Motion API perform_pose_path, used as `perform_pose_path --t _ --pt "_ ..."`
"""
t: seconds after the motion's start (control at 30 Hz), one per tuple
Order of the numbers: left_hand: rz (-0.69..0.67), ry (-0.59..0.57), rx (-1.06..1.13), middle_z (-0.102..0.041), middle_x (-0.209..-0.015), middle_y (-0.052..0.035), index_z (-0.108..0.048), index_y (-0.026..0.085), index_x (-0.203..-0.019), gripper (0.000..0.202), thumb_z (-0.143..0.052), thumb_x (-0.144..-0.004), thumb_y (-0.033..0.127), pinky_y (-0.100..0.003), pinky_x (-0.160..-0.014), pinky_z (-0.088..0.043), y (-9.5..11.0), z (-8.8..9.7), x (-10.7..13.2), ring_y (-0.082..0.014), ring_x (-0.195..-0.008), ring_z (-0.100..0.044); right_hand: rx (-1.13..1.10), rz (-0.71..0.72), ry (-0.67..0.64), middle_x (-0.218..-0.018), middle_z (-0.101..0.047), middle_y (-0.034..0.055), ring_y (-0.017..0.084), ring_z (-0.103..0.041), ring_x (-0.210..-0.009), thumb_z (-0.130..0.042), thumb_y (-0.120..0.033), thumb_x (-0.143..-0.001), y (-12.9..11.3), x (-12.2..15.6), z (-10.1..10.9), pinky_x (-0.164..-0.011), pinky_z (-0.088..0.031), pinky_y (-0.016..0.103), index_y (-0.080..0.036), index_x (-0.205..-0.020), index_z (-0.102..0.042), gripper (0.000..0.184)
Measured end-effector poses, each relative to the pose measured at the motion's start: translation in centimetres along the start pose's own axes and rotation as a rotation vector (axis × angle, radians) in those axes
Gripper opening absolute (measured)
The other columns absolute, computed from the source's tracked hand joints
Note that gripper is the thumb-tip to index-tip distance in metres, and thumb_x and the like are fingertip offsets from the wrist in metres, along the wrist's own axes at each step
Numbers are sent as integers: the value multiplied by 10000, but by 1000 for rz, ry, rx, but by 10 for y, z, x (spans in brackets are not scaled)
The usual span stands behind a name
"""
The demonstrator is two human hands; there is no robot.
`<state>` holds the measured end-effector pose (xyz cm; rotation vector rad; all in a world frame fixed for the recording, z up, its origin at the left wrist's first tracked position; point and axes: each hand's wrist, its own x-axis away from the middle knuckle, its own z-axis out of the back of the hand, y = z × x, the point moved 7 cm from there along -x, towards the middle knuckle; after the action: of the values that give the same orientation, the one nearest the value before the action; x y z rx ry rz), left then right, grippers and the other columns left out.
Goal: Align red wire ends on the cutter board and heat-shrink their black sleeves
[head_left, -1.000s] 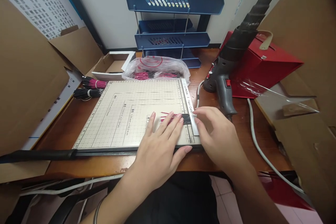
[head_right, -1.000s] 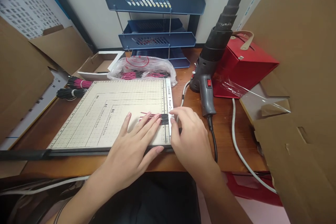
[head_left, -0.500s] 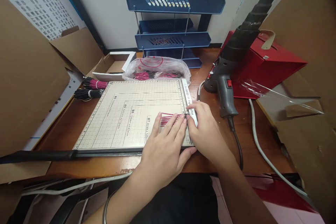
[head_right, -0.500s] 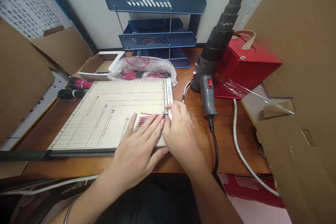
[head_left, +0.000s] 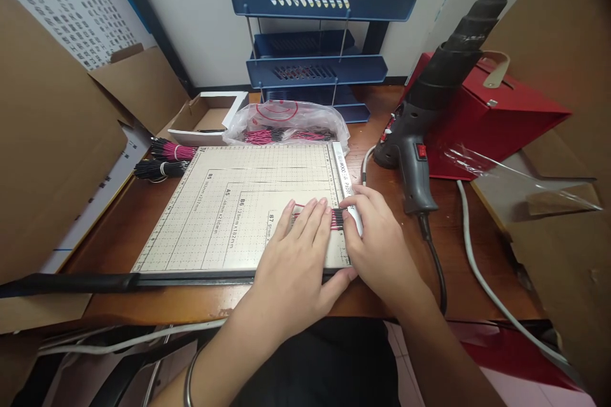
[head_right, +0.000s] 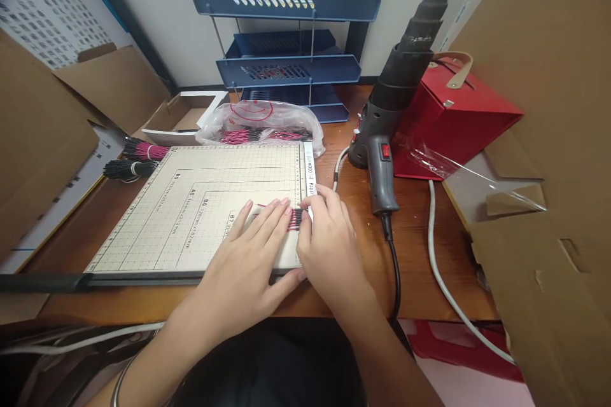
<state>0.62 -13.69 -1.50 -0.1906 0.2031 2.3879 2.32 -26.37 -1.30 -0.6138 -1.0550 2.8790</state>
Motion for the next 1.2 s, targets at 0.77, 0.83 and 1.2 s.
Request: perform_pose_path --t 0.77,0.83,1.2 --pt "20 8 31 -345 -1647 -109 -377 78 -1566 642 -334 -1057 467 -502 -1260 -270 4 0 -2 -288 -1536 -315 -97 39 120 -1204 -688 99 240 -646 -1168 -547 -181 -900 -6 -8 15 -1009 -525 429 -217 -1026 -645 164" --pt "25 14 41 -347 -1646 -104 -371 89 -1571 641 -342 -1054 467 -502 -1260 -272 4 0 -2 -285 -1535 -317 -47 36 89 -1216 -683 111 261 -644 -1160 -549 -191 -892 -5 -10 10 -1007 -518 460 -216 -1026 -640 164" --pt "45 23 72 -365 -1636 -151 -385 46 -1554 663 -343 -1040 462 -522 -1268 -238 2 -2 -4 -297 -1522 -336 -10 -46 71 -1208 -671 108 267 -651 -1126 -518 -187 -866 -4 -11 6 -993 -511 464 -209 -1074 -628 236"
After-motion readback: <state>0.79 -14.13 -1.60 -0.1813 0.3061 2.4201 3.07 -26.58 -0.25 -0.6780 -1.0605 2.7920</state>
